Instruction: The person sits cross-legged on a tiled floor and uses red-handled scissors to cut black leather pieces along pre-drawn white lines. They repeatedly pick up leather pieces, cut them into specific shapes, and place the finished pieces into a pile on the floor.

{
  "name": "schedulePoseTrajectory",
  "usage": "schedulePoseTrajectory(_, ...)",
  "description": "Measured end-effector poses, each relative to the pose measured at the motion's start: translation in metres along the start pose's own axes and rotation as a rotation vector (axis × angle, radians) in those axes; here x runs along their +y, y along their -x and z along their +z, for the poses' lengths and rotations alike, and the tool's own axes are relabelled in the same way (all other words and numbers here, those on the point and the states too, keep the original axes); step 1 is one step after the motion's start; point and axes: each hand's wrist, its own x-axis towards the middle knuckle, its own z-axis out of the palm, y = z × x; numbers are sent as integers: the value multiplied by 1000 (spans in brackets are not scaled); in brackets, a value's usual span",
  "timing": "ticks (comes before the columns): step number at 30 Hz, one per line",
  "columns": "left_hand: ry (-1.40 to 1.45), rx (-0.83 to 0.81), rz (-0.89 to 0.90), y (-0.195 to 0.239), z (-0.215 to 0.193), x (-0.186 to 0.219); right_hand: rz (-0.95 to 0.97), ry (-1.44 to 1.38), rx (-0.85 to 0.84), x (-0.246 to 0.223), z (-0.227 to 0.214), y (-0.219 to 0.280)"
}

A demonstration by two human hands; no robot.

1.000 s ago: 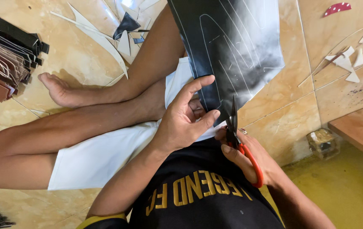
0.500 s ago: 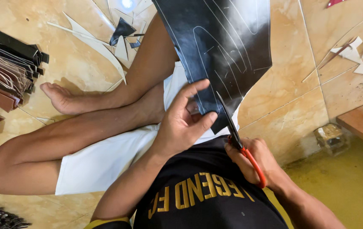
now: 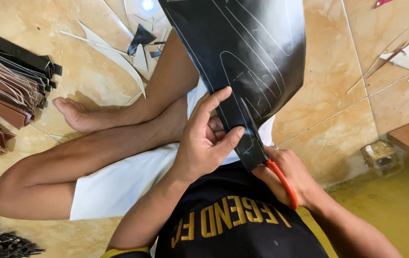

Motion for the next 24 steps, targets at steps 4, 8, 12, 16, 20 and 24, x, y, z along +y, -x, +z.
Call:
schedulePoseTrajectory(4,-7,23,-9,0,2,-2,203,-16,-9,7,6,3)
schedulePoseTrajectory(8,-84,73,-7,-9,-4,2,267,0,6,12,11,6)
schedulePoseTrajectory(12,-22,68,-25,-16,-11,7,131,-37,1,9,4,6)
schedulePoseTrajectory(16,-32,41,-27,-7,-1,7,-84,3,-14,8,-6,-8)
schedulePoseTrajectory(20,29,40,2,1,2,3,-190,46,12,8,-8,-14)
schedulePoseTrajectory(24,42,49,6,3,4,3,-84,26,-9,14,-1,-15)
